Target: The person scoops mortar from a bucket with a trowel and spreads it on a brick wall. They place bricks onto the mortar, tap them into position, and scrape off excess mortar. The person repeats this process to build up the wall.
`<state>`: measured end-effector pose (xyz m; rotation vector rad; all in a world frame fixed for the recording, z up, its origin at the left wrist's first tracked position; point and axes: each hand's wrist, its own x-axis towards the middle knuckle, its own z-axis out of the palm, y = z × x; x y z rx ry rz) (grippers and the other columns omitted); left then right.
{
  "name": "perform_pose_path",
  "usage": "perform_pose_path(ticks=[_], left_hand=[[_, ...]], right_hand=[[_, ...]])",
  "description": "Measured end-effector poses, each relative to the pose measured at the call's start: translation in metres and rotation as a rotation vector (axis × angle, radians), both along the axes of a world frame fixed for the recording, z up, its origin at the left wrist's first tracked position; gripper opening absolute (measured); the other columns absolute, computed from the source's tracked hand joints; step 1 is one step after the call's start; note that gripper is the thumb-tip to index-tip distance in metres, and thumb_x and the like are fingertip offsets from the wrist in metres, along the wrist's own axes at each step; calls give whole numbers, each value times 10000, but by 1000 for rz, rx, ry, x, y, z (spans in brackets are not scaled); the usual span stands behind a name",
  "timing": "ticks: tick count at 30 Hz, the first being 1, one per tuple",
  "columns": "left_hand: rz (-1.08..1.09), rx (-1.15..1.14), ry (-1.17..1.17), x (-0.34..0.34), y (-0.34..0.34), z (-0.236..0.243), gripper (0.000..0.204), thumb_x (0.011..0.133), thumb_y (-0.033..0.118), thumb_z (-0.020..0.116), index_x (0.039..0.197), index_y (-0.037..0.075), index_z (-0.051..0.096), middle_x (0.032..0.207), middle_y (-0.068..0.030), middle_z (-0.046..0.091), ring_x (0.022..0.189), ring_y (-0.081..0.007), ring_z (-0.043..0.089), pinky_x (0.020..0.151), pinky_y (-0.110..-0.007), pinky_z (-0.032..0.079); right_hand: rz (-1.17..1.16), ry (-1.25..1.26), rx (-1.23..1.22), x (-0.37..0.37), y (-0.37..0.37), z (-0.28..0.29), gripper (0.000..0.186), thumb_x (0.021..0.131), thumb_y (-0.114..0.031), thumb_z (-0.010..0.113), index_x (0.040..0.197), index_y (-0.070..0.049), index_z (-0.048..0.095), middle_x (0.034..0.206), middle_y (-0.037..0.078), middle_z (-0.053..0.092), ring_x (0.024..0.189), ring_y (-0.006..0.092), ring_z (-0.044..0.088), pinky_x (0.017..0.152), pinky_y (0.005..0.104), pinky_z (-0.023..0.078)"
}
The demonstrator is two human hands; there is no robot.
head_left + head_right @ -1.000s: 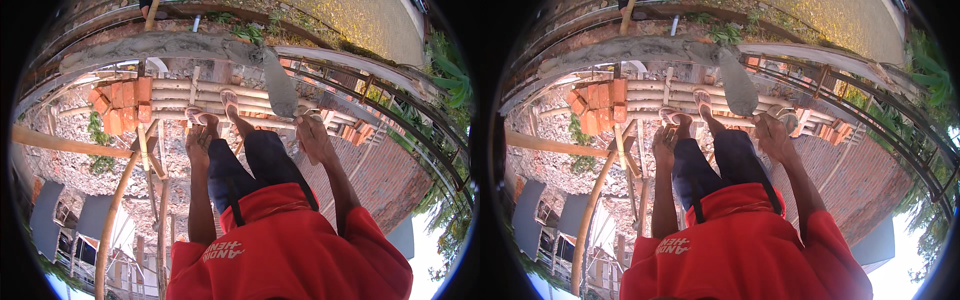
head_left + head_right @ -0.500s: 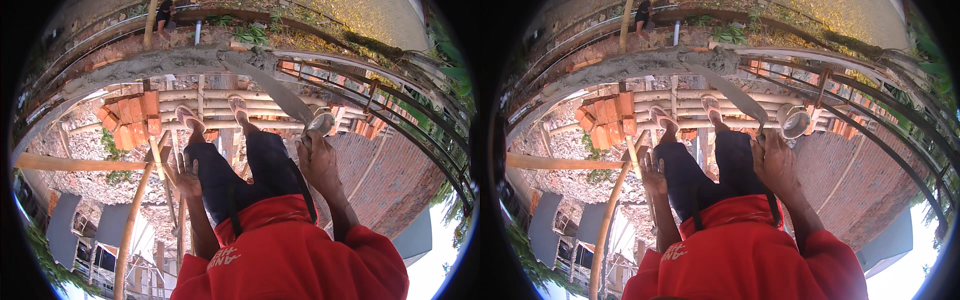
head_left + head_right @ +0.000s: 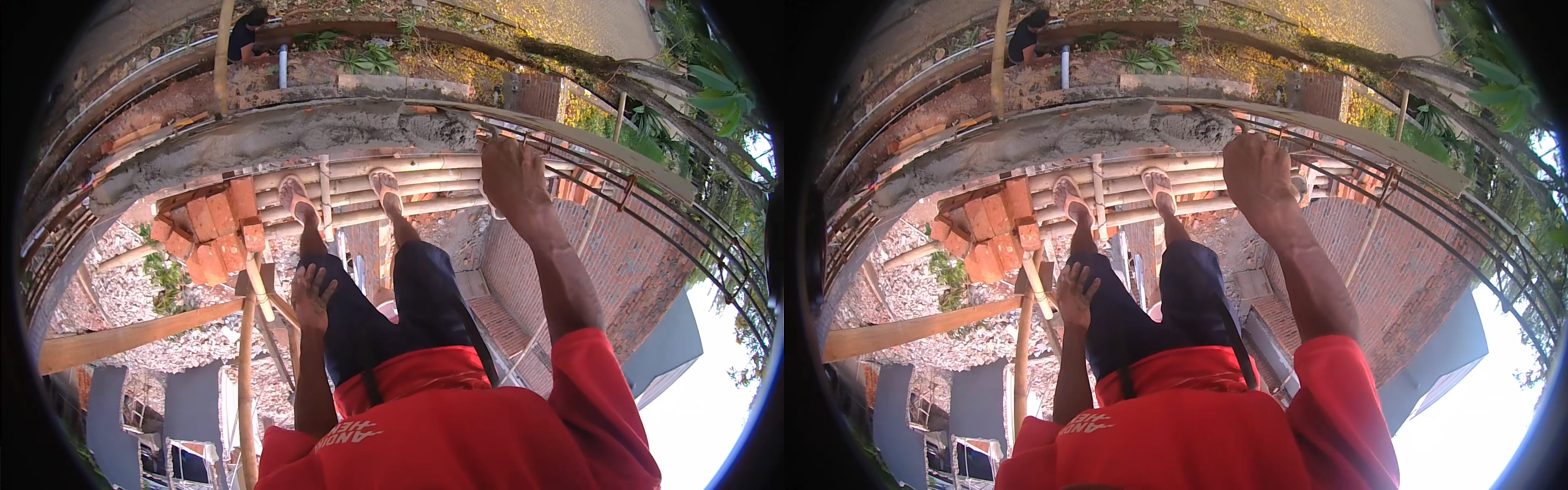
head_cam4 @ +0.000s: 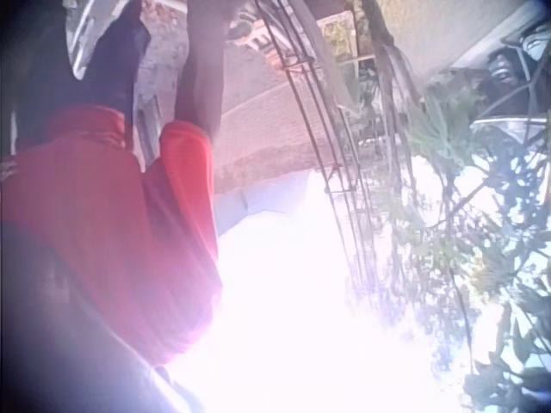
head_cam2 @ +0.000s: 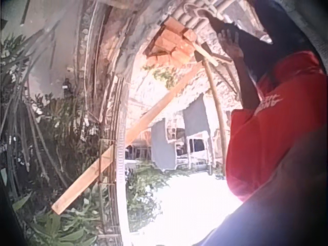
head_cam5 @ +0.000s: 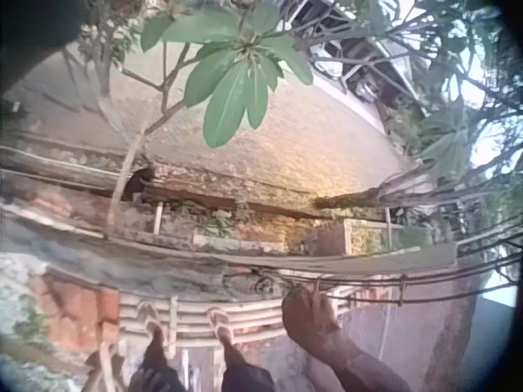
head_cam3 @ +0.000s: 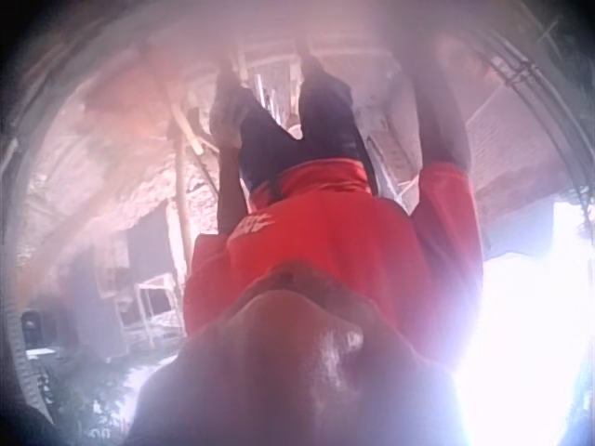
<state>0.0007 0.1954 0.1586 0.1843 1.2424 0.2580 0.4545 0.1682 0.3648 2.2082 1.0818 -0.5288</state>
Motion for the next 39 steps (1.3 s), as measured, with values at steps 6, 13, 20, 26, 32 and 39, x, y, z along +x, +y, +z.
perform_pose_path(ticks=[6, 13, 20, 26, 32, 39], left_hand=[[-168, -36, 31, -8, 36, -4, 541, 1067, 345, 563, 1482, 35, 409, 1451, -179, 532, 1289, -317, 593, 944, -495, 622], [-276, -72, 114, -16, 59, -9, 493, 1076, 323, 555, 1454, 30, 437, 1438, -195, 545, 1271, -321, 607, 918, -481, 635], [-381, -44, 89, -22, 76, -14, 578, 1069, 335, 563, 1491, -11, 373, 1452, -211, 531, 1277, -315, 607, 937, -436, 626], [-557, 19, 160, -16, 93, -18, 518, 1080, 325, 547, 1462, 3, 411, 1423, -197, 547, 1199, -299, 656, 809, -420, 662], [-868, 197, 263, 0, 98, -27, 474, 1083, 287, 534, 1453, 9, 431, 1368, -193, 588, 1082, -266, 723, 564, -317, 648], [-1058, 305, 360, 18, 96, -28, 480, 1071, 244, 549, 1436, -42, 424, 1318, -206, 608, 949, -239, 758, 436, -256, 596]], right_hand=[[-262, 6, 166, -18, -3, 47, 164, 892, -6, 596, 1044, 47, 630, 988, 234, 684, 891, 407, 732, 736, 501, 589], [40, -5, 456, -17, 10, -23, 248, 848, -64, 594, 1084, 1, 631, 1027, 167, 655, 914, 341, 670, 807, 446, 571], [-143, -97, 309, -26, -37, -3, 290, 857, -60, 582, 1128, 32, 630, 1057, 178, 666, 956, 333, 672, 774, 456, 572], [-734, 41, 803, -107, -114, -7, 267, 951, -114, 594, 1167, 42, 614, 944, 229, 659, 772, 388, 675, 713, 477, 563], [-1994, 539, 1145, -235, -142, -127, 487, 1102, -428, 489, 857, -32, 630, 614, 39, 556, 482, 129, 521, 470, 284, 429], [-1903, 831, 1937, -192, -70, -279, 448, 1109, -404, 446, 902, -33, 591, 660, 74, 555, 527, 182, 546, 527, 320, 482]])
